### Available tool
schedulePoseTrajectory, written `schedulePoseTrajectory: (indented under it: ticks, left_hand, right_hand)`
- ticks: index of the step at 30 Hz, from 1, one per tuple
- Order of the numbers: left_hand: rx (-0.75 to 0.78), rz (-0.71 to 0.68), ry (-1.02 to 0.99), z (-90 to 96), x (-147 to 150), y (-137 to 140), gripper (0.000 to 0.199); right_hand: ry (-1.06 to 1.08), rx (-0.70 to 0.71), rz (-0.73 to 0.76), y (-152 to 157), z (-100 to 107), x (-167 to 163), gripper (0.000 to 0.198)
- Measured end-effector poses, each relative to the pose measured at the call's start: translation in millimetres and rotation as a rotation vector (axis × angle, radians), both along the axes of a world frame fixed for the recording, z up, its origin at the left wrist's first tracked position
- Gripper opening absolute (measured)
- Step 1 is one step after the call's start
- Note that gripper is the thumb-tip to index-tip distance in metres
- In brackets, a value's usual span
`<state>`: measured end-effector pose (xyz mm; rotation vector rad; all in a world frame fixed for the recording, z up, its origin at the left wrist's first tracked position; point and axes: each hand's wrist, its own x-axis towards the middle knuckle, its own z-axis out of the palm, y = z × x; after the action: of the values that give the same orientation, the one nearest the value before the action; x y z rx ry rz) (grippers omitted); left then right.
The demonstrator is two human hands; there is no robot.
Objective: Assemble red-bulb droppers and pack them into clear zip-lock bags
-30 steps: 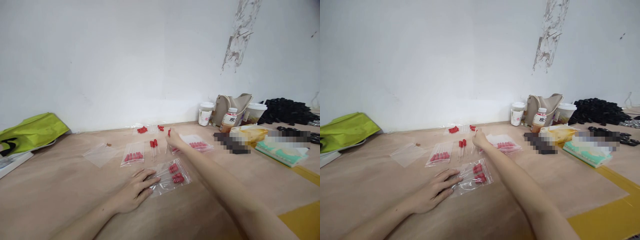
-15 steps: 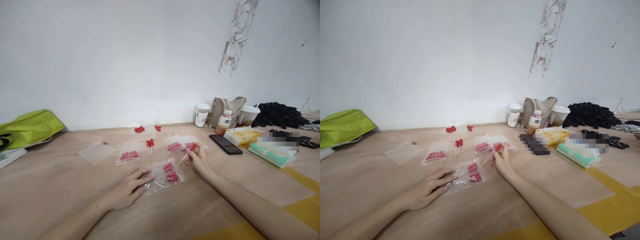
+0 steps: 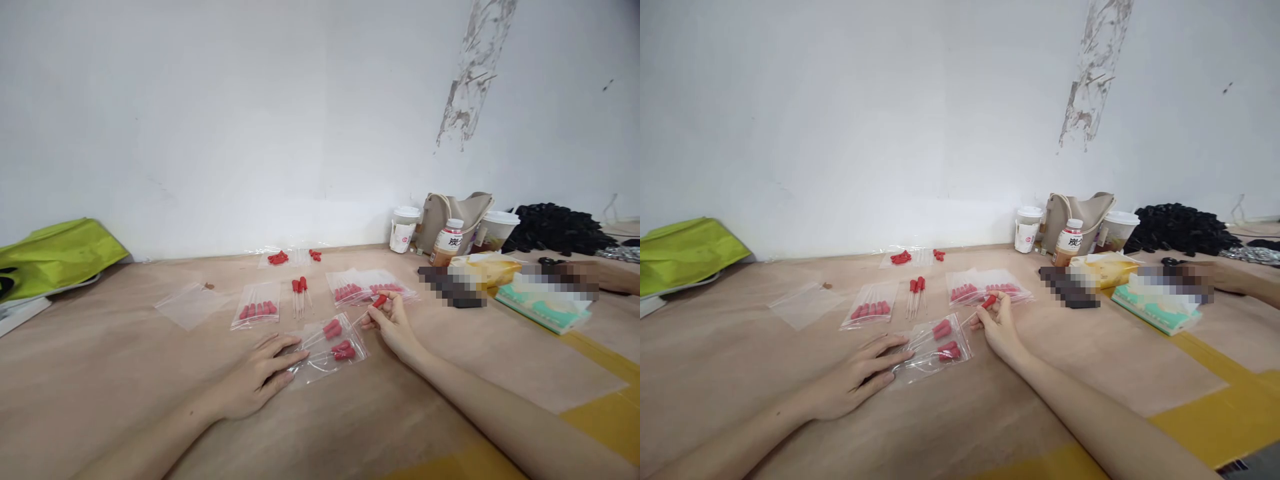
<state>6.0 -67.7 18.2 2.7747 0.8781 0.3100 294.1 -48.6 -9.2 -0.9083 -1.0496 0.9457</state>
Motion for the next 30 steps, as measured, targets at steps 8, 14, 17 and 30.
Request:
schedulePoseTrajectory:
  ticks: [8, 14, 17, 30]
  left_hand:
    - [-0.002, 0.007, 0.002, 0.0, 0, 0, 0.038]
    - [0.025, 0.006, 0.002, -0.8, 0, 0, 0.039]
    - [0.014, 0.01, 0.0, 0.7, 0, -1, 0.04]
    - [0.021, 0.015, 0.005, -1.7, 0, 0, 0.041]
  right_hand:
    - [-0.019, -0.162, 0.196, -6, 1, 1, 0.04]
    - [-0.414, -0.151, 0.325, -5, -2, 9, 0.031]
    - [-0.517, -0.113, 0.374, -2, -4, 13, 0.029]
    - [-0.484, -0.24, 0.378, 1, 4, -9, 0.026]
